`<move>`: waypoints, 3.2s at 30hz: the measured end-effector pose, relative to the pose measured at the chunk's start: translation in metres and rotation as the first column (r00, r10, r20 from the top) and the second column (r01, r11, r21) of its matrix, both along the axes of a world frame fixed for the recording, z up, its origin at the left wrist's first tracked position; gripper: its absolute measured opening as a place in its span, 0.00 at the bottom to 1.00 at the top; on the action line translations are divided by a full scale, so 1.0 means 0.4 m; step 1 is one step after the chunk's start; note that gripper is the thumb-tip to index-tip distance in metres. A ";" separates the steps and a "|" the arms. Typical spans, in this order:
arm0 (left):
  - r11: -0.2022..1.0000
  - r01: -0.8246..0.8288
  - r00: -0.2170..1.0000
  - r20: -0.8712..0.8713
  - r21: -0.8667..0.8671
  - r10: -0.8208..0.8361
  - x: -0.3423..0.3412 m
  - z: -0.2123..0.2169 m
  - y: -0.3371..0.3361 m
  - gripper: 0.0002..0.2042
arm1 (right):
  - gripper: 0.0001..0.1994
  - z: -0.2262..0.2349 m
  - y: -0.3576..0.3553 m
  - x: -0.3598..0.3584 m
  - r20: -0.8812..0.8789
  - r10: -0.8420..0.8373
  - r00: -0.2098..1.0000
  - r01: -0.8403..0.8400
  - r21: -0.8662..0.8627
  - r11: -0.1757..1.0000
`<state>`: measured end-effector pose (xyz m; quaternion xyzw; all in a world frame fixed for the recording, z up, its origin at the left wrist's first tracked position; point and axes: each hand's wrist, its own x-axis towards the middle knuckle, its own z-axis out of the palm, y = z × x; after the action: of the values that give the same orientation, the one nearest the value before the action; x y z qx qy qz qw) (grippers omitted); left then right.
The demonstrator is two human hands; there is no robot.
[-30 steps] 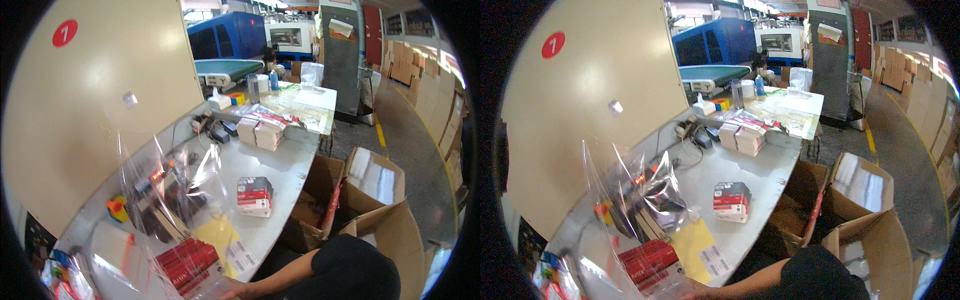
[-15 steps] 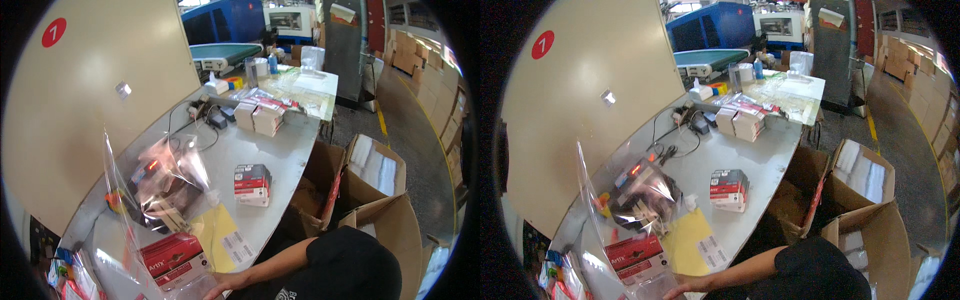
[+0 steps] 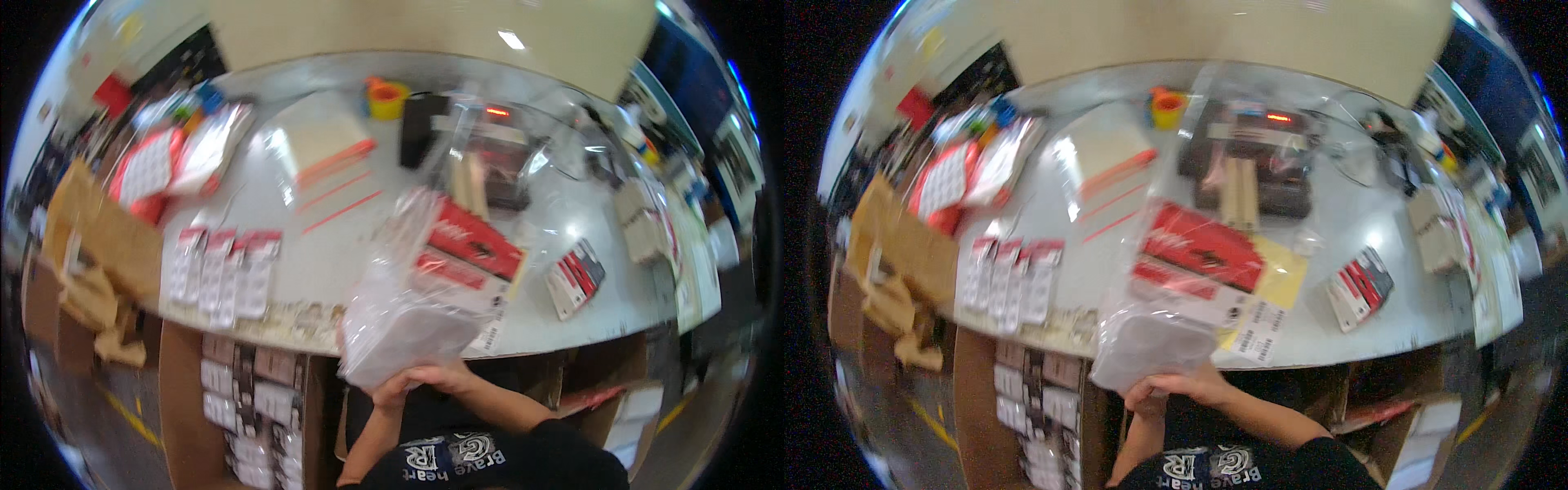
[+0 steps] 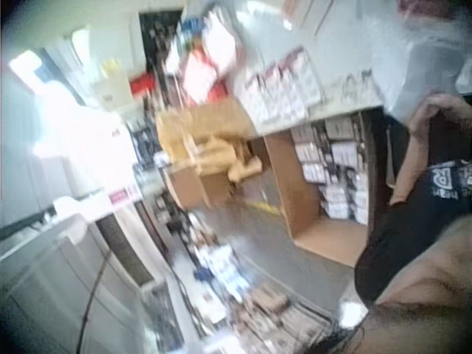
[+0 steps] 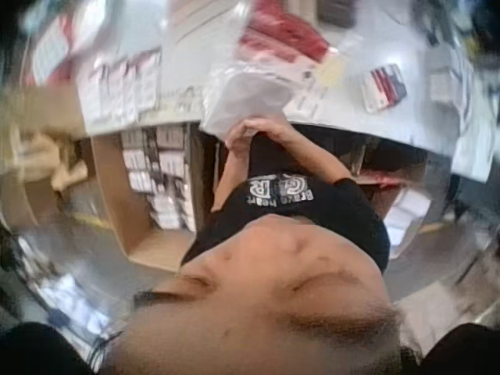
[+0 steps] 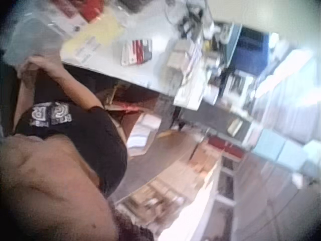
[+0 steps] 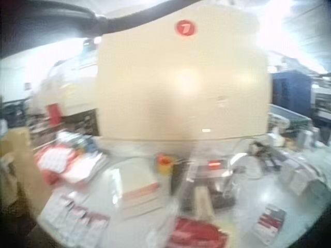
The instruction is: The person repeatedly picks up plastic mixing palettes and red cardboard headers, inserts the headers into the plastic packaging, and places the finished units on the table. The person also gathers stacks of completed packages and places them into a cardboard box.
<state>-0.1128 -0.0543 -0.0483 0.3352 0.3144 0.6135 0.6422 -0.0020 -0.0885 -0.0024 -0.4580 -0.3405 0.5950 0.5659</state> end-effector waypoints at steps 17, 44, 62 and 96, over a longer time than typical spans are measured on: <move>0.991 -0.053 0.998 -0.014 0.123 0.055 0.042 0.071 0.043 0.52 | 0.39 -0.086 0.043 0.066 -0.473 -0.319 0.821 0.289 -0.139 0.947; 0.987 -0.149 0.988 0.024 -0.066 0.151 0.021 -0.043 0.048 0.39 | 0.29 -0.052 0.097 -0.063 -0.198 -0.376 0.905 0.358 -0.121 0.926; 0.746 0.205 0.964 0.262 -0.634 -0.042 -0.004 0.060 0.094 0.34 | 0.09 -0.188 -0.057 -0.063 0.461 -0.014 0.887 0.072 -0.109 0.991; 0.910 0.279 0.230 -0.898 -0.308 -0.375 -0.198 0.096 0.043 0.08 | 0.16 -0.048 0.019 -0.078 0.837 -0.100 0.538 -0.213 0.250 0.945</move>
<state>-0.1922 -0.0370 -0.0099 0.6601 0.5768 0.1378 0.4611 -0.0334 -0.0809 -0.0217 -0.5764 -0.6768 0.2559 0.3798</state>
